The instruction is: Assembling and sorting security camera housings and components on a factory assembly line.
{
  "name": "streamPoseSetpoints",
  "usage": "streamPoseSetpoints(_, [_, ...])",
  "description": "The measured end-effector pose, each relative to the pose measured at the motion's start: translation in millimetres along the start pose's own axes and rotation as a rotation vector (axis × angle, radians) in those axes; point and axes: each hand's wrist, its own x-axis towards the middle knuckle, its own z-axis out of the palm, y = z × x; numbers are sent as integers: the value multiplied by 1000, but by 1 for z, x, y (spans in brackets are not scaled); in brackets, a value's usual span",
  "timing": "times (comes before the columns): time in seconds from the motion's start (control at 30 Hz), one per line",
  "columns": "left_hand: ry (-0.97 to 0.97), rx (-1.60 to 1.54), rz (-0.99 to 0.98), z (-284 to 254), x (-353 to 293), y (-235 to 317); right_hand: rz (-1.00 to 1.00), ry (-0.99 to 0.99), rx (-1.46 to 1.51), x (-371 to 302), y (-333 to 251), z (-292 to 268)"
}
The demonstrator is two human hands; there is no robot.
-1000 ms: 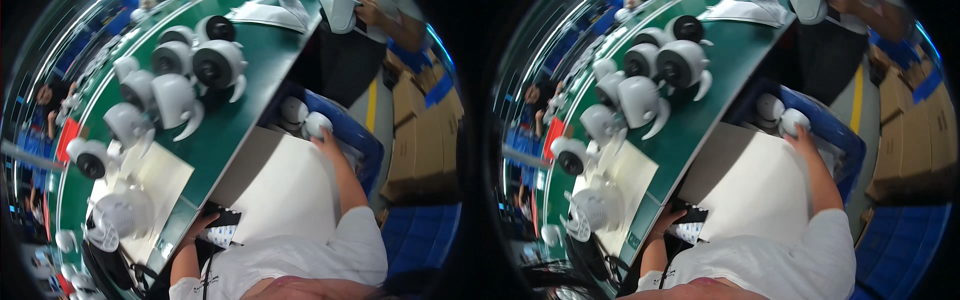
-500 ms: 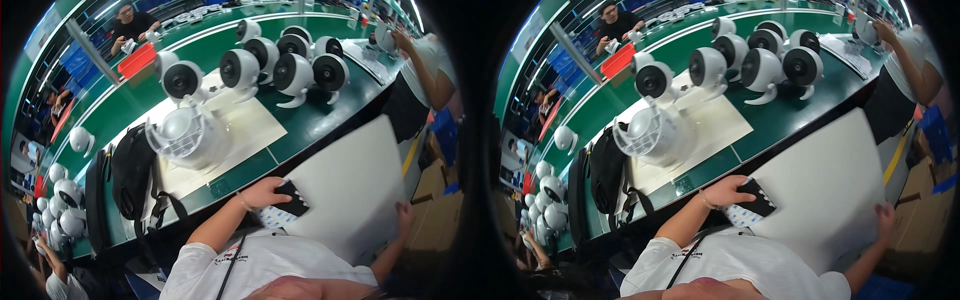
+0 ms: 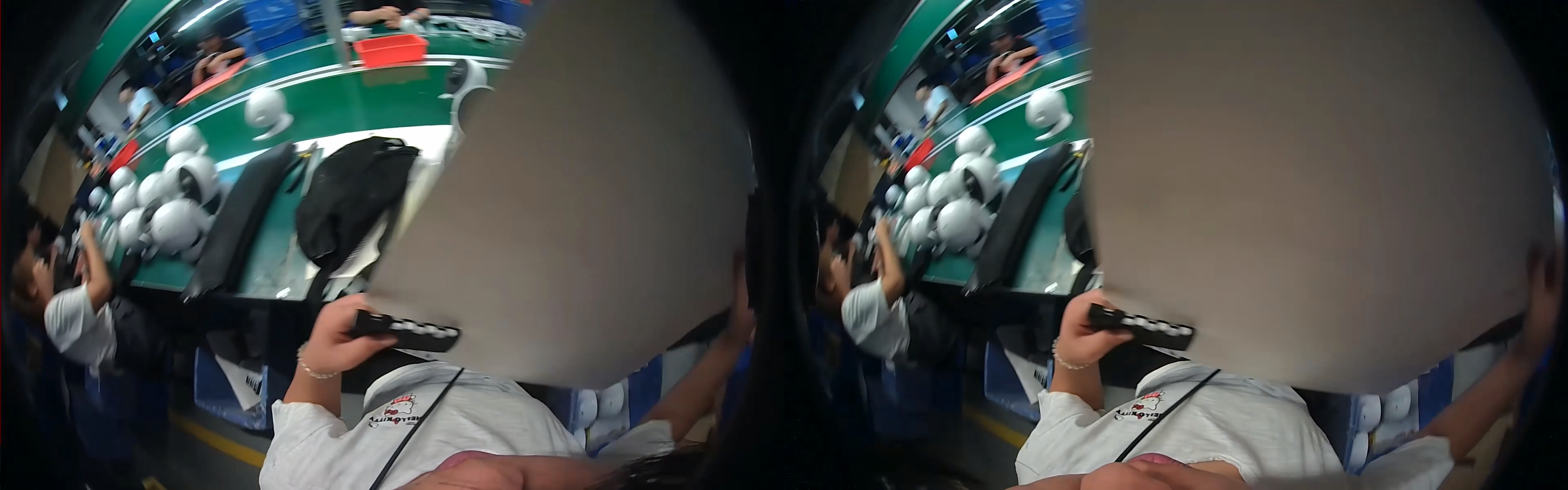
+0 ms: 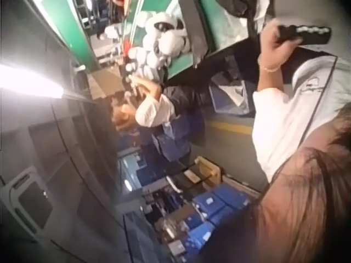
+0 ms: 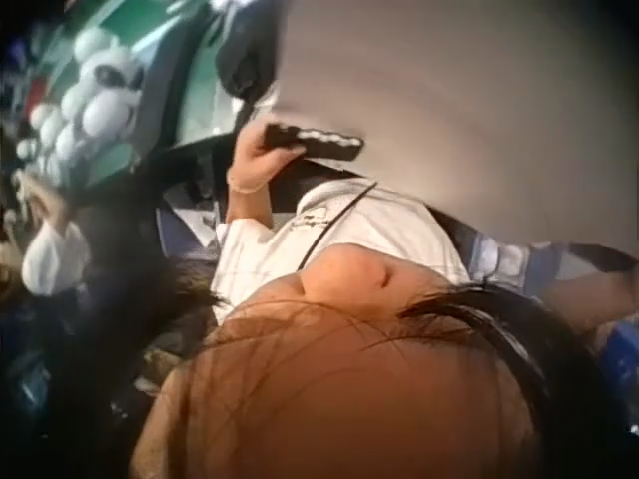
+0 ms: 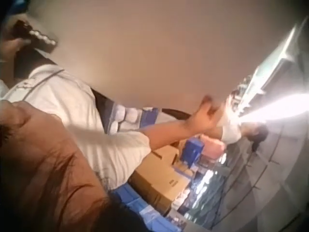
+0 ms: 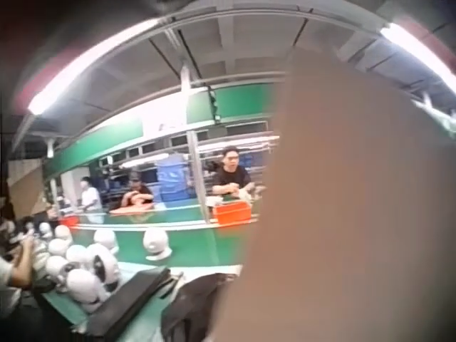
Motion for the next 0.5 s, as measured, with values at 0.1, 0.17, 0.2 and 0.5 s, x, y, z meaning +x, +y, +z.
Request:
streamPoseSetpoints(0.1, [489, -50, -174, -25, -67, 20, -426, -299, 387, 93, -242, 150])
streamPoseSetpoints(0.17, [882, 15, -216, -46, -112, 31, -683, -482, 506, 94, -306, 183])
streamPoseSetpoints(0.2, [926, 84, -199, -65, -141, 32, -786, -568, 508, 89, -352, 199])
streamPoseSetpoints(0.5, [2015, 277, -394, -7, -383, 27, -1714, -252, 1241, -94, -628, 279])
